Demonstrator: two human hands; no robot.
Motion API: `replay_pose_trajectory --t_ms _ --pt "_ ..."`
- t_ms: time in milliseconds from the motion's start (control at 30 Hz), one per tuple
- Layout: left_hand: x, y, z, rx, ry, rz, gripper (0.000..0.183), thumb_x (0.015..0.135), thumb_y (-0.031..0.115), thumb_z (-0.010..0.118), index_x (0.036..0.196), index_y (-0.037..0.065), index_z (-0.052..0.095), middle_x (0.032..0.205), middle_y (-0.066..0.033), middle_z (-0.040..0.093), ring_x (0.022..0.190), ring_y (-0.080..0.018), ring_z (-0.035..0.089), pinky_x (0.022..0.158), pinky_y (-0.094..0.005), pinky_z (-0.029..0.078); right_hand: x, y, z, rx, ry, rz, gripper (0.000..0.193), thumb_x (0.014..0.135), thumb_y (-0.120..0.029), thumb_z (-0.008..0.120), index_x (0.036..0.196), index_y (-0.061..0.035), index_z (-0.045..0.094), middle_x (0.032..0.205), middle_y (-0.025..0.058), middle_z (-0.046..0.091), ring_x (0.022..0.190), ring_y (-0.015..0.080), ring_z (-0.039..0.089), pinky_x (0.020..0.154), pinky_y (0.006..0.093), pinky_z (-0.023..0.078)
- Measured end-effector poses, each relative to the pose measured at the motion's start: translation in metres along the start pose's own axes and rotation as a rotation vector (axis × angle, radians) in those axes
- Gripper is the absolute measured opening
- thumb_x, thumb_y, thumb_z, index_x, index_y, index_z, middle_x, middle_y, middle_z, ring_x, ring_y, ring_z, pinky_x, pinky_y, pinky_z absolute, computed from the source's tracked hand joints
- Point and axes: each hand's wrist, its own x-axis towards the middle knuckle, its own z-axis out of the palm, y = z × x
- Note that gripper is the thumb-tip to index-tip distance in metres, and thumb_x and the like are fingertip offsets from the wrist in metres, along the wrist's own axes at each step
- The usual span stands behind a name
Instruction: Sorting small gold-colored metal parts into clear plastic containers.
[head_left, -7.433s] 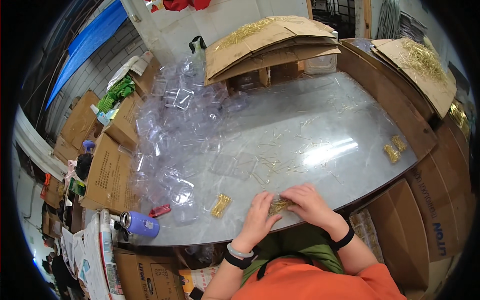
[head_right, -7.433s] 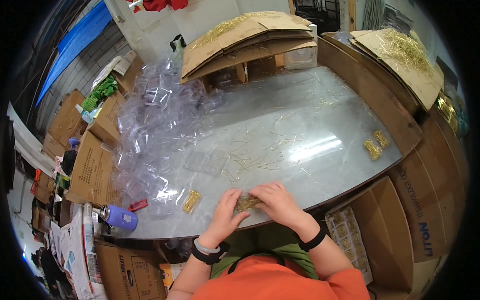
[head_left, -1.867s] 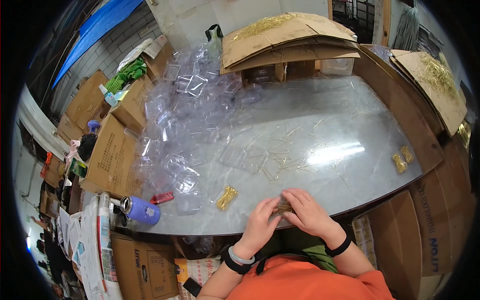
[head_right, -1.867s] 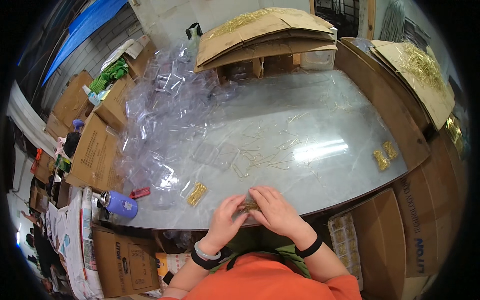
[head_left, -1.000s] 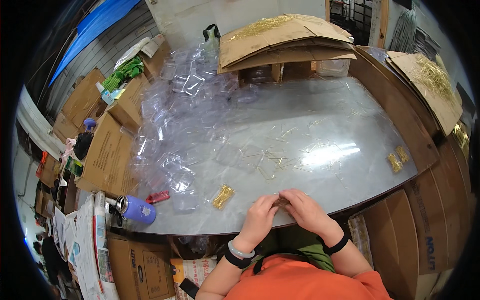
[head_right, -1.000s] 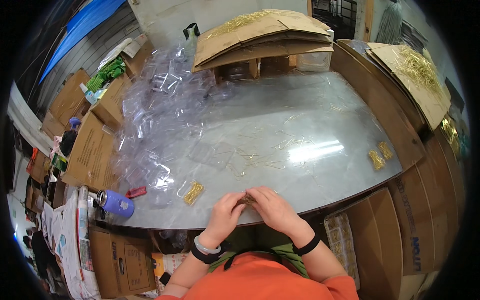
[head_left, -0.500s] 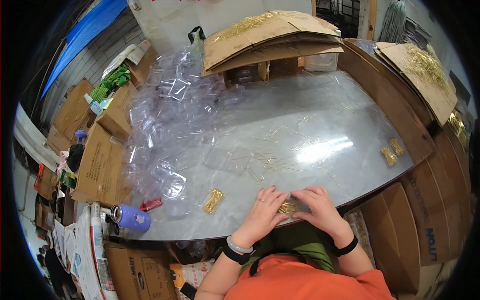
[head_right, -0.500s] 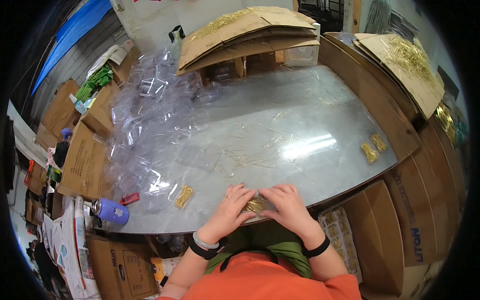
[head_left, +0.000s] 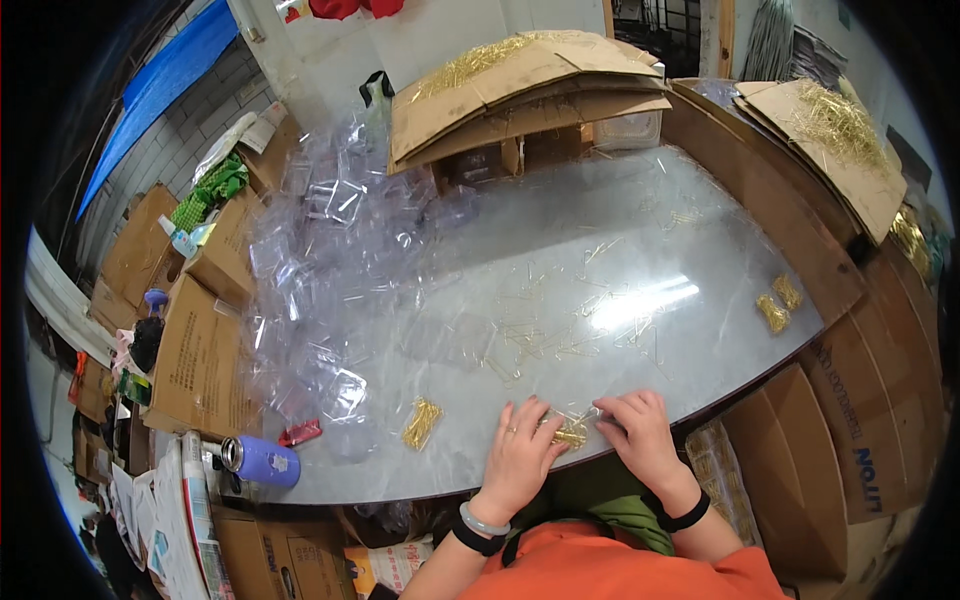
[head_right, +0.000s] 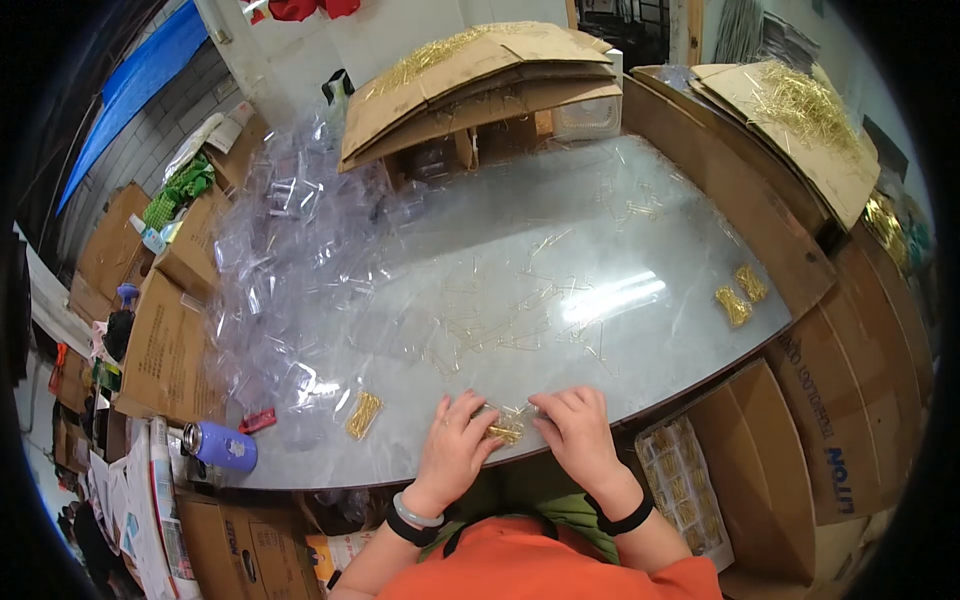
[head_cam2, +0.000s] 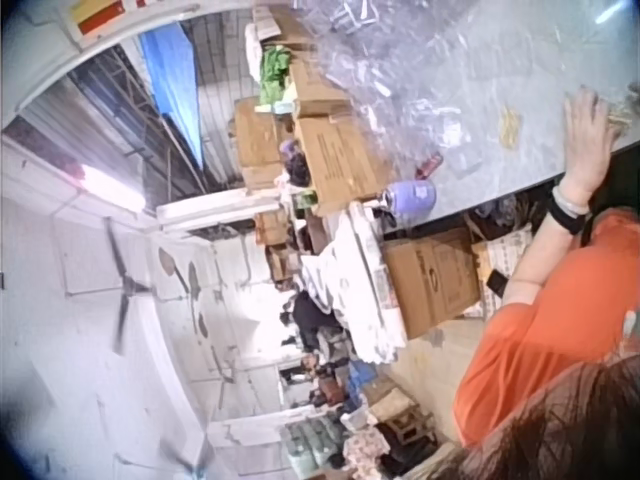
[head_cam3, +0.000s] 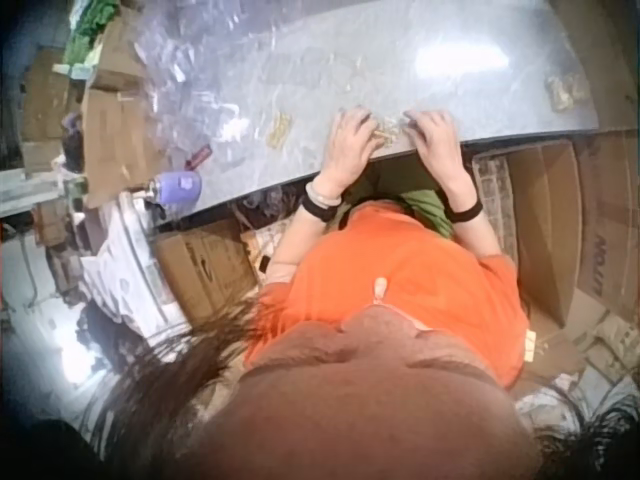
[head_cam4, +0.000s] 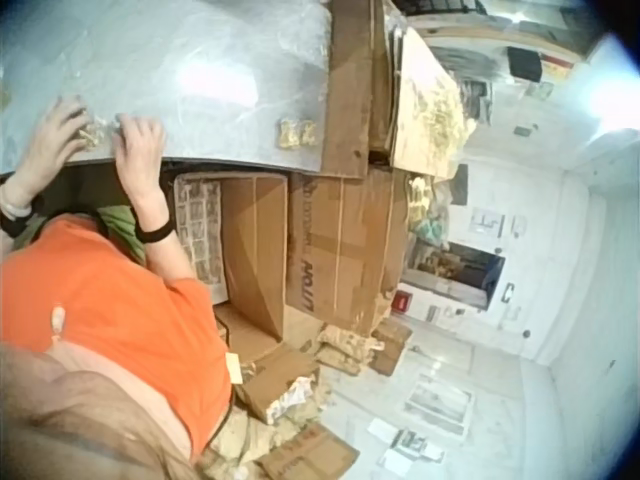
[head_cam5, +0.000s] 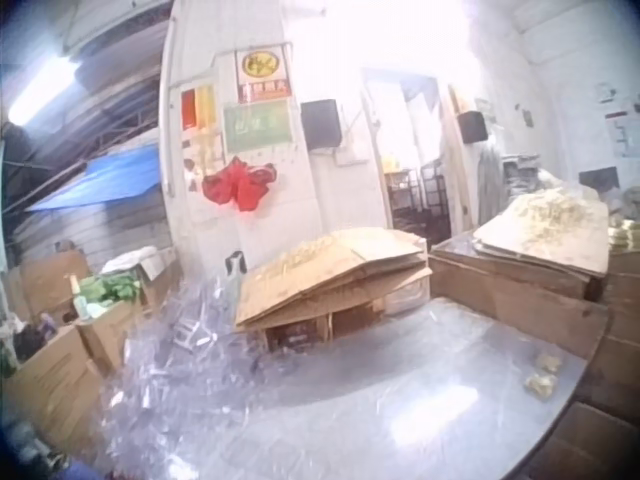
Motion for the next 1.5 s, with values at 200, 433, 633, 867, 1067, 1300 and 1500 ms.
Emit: replay_pose_trajectory --t_ms 200,433,633,867,1067,1300,1500 --pt "0.005 0.002 -0.003 -0.096 0.001 0.015 0.066 0.092 0.019 0.073 0.148 0.001 0.043 0.146 -0.0205 0.050 0.136 -0.0394 0.048 0.117 -0.0549 0.036 0.023 0.009 0.012 0.084 -0.044 -0.153 0.032 0.082 -0.003 0.074 0.113 -0.0062 0.068 0.090 0.0102 0.068 0.088 0.0322 0.063 0.079 0.0425 0.052" --pt "0.005 0.003 -0.004 0.015 -0.046 0.047 0.058 0.093 0.017 0.072 0.142 -0.001 0.049 0.139 -0.0200 0.051 0.136 -0.0376 0.048 0.117 -0.0512 0.038 0.016 -0.002 0.021 0.373 0.112 0.116 0.027 0.096 -0.001 0.060 0.123 -0.0008 0.062 0.118 0.0199 0.064 0.110 0.0390 0.062 0.095 0.0428 0.052" --pt "0.002 0.001 0.008 -0.018 0.053 -0.034 0.052 0.091 0.011 0.071 0.137 -0.004 0.052 0.134 -0.0230 0.050 0.126 -0.0424 0.051 0.110 -0.0495 0.042 0.007 -0.031 0.059 0.475 0.038 0.068 0.047 0.104 -0.013 0.052 0.146 0.0058 0.042 0.153 0.0275 0.041 0.139 0.0426 0.044 0.117 0.0455 0.036" --pt "-0.005 0.001 0.001 -0.140 0.115 -0.142 0.080 0.084 0.006 0.075 0.151 -0.005 0.035 0.143 -0.0267 0.043 0.131 -0.0452 0.046 0.111 -0.0495 0.041 0.025 -0.027 0.038 0.405 -0.080 -0.011 0.049 0.101 -0.013 0.057 0.145 0.0043 0.045 0.151 0.0266 0.044 0.140 0.0420 0.043 0.118 0.0456 0.035" --pt "-0.011 -0.020 -0.013 -0.420 -0.016 -0.109 0.096 0.084 0.000 0.071 0.162 -0.003 0.015 0.157 -0.0302 0.030 0.144 -0.0474 0.036 0.119 -0.0472 0.036 0.024 -0.030 0.040 0.003 -0.232 -0.330 0.053 0.097 -0.020 0.066 0.140 0.0056 0.050 0.144 0.0239 0.051 0.135 0.0424 0.048 0.117 0.0493 0.038" --pt "-0.012 -0.025 -0.015 -0.516 -0.036 -0.109 0.096 0.084 0.000 0.071 0.162 0.000 0.017 0.161 -0.0277 0.027 0.149 -0.0443 0.032 0.122 -0.0450 0.033 0.033 -0.028 0.037 0.198 -0.377 -0.359 0.042 0.092 -0.014 0.069 0.127 0.0033 0.057 0.129 0.0214 0.056 0.127 0.0399 0.053 0.116 0.0476 0.040" --pt "-0.024 -0.022 -0.033 -0.480 -0.043 -0.201 0.092 0.082 0.006 0.079 0.159 0.001 0.029 0.158 -0.0250 0.035 0.147 -0.0411 0.035 0.120 -0.0438 0.035 0.030 -0.026 0.027 -0.031 -0.278 -0.415 0.048 0.091 -0.019 0.071 0.133 0.0003 0.056 0.139 0.0187 0.054 0.132 0.0374 0.052 0.116 0.0455 0.041"
